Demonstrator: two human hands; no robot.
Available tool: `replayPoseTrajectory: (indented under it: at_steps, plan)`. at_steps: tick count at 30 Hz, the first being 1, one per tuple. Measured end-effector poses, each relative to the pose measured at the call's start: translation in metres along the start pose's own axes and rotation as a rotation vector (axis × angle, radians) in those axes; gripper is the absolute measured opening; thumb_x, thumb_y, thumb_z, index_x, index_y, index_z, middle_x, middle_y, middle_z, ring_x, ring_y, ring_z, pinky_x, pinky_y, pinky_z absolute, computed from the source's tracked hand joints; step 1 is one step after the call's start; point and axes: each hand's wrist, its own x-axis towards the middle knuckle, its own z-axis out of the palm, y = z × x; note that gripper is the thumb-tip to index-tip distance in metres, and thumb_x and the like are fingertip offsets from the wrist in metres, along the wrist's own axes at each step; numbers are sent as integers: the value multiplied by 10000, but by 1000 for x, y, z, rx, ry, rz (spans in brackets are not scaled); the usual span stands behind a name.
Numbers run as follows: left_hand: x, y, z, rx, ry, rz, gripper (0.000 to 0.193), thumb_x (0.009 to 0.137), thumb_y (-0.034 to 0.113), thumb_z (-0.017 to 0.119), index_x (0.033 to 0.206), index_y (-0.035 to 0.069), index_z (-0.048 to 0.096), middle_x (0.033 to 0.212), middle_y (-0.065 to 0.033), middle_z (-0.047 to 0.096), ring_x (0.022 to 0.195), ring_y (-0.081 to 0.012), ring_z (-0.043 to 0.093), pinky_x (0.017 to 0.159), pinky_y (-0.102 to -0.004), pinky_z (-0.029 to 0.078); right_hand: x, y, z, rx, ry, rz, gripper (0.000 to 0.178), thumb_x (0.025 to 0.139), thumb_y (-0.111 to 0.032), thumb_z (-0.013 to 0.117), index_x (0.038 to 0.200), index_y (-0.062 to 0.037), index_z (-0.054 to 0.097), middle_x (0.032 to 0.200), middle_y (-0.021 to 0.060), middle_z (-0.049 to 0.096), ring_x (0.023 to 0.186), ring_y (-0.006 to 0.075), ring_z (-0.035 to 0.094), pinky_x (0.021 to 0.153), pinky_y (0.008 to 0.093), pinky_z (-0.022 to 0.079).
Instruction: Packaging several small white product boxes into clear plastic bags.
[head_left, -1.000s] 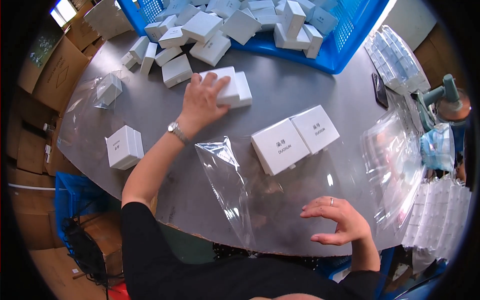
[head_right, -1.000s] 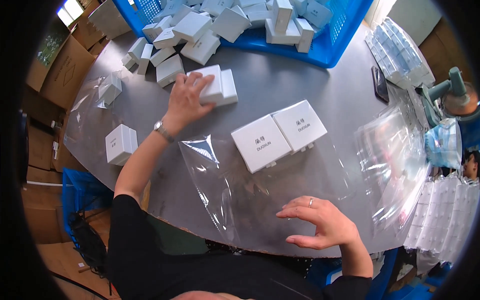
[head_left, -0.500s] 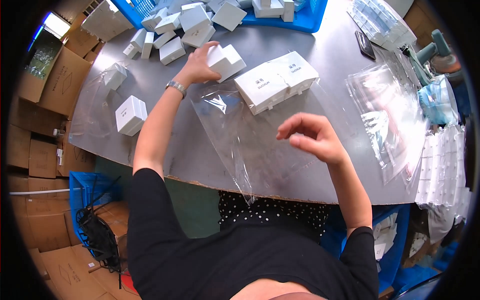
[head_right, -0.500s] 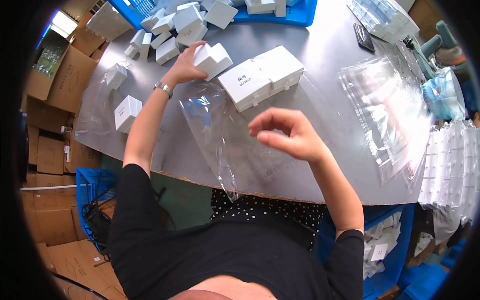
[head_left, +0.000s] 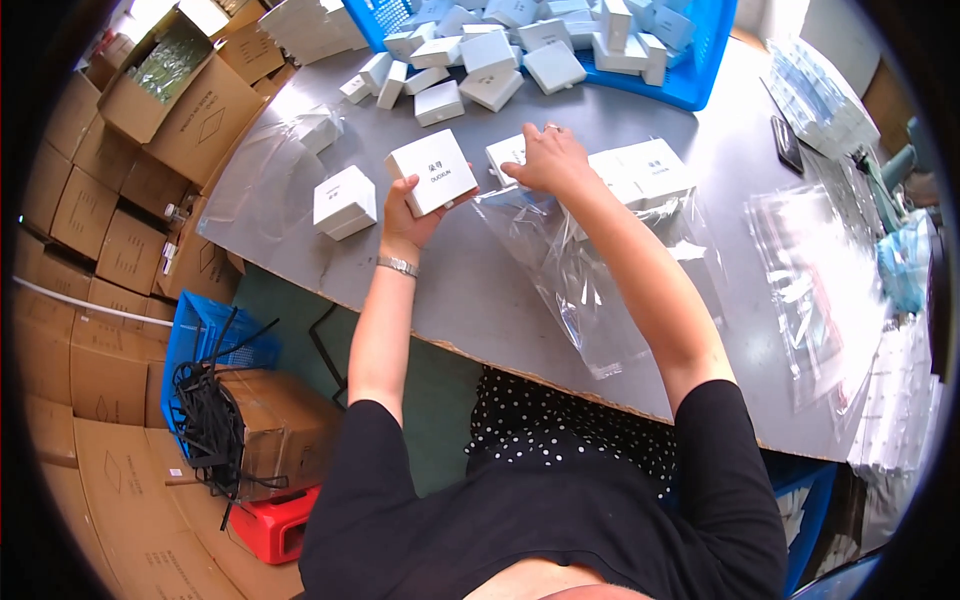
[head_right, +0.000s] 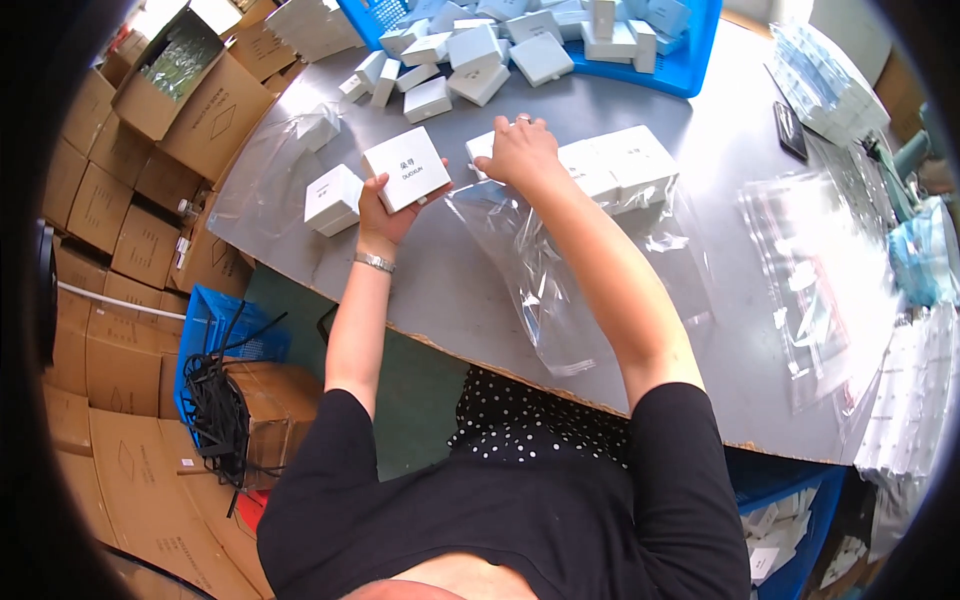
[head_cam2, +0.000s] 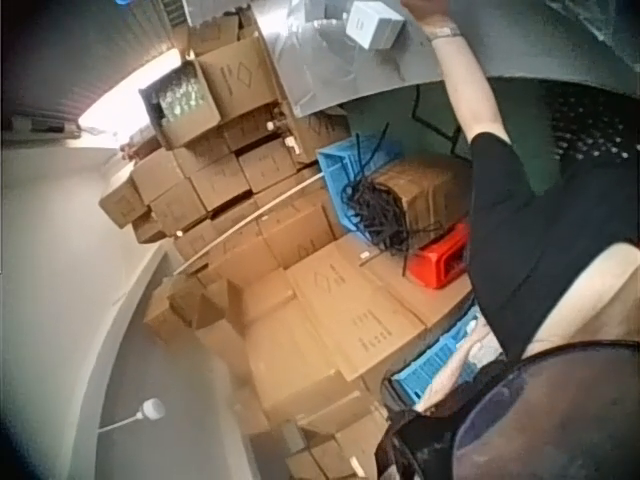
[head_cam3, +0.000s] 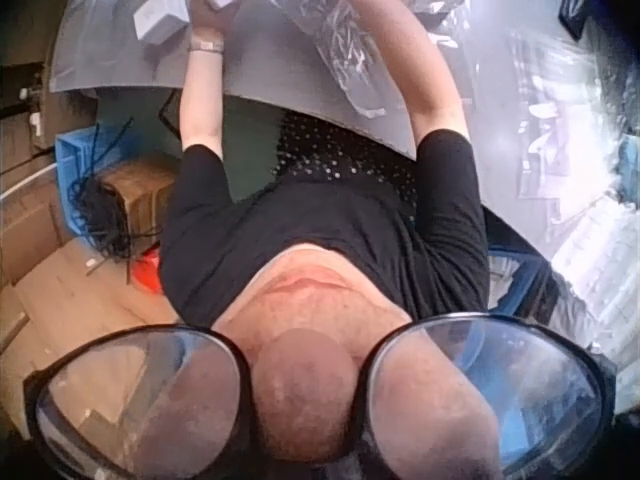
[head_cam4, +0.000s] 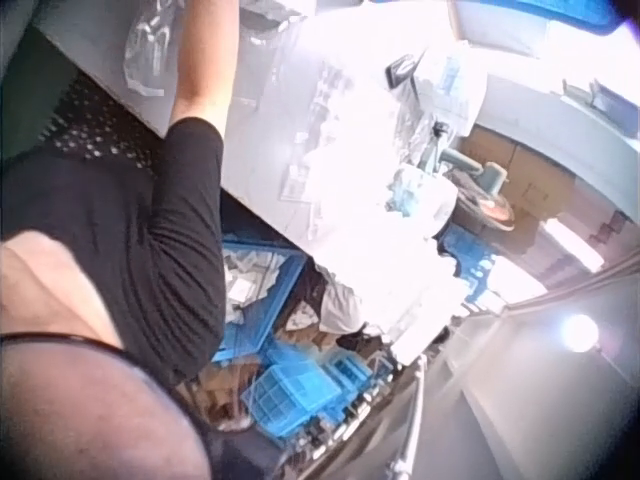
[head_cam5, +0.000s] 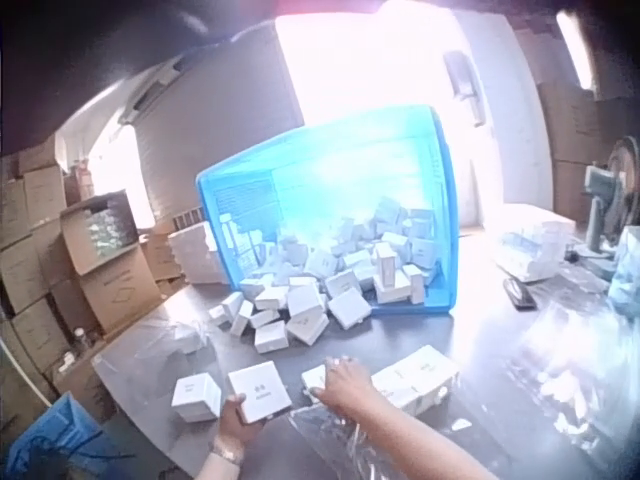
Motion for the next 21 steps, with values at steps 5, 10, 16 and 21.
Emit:
replayPoseTrajectory:
  at_steps: [5,10,16,21]
  plan:
    - [-32,8,-13,12,85,103,802,768,312,668,1440,10,352,1328,-218,525,1259,-460,506,1010,-673,439,31,-15,34,-214,-175,41,892,667,-513,796,1393,-105,475,1425,183,463,1244,363,554,925,571,492]
    - [-58,12,-17,-166,15,80,861,784,427,640,1487,49,315,1397,-205,474,1336,-484,414,1034,-675,408,37,1,17,160,-72,-25,872,639,-321,754,1425,-113,439,1420,197,459,1227,365,558,944,519,494]
    - [-56,-13,50,-434,-63,99,841,780,463,606,1480,71,354,1391,-183,499,1323,-461,450,1050,-628,415,-37,9,-16,1765,-186,-531,1042,631,-176,686,1554,-123,207,1488,141,376,1359,291,422,1060,411,423]
    - [-56,-59,90,-655,-148,-51,692,819,378,604,1409,53,448,1301,-146,590,1229,-327,569,1030,-500,472,-118,19,-26,1185,189,-574,851,757,-85,718,1503,-37,311,1456,101,428,1350,214,395,1110,357,321]
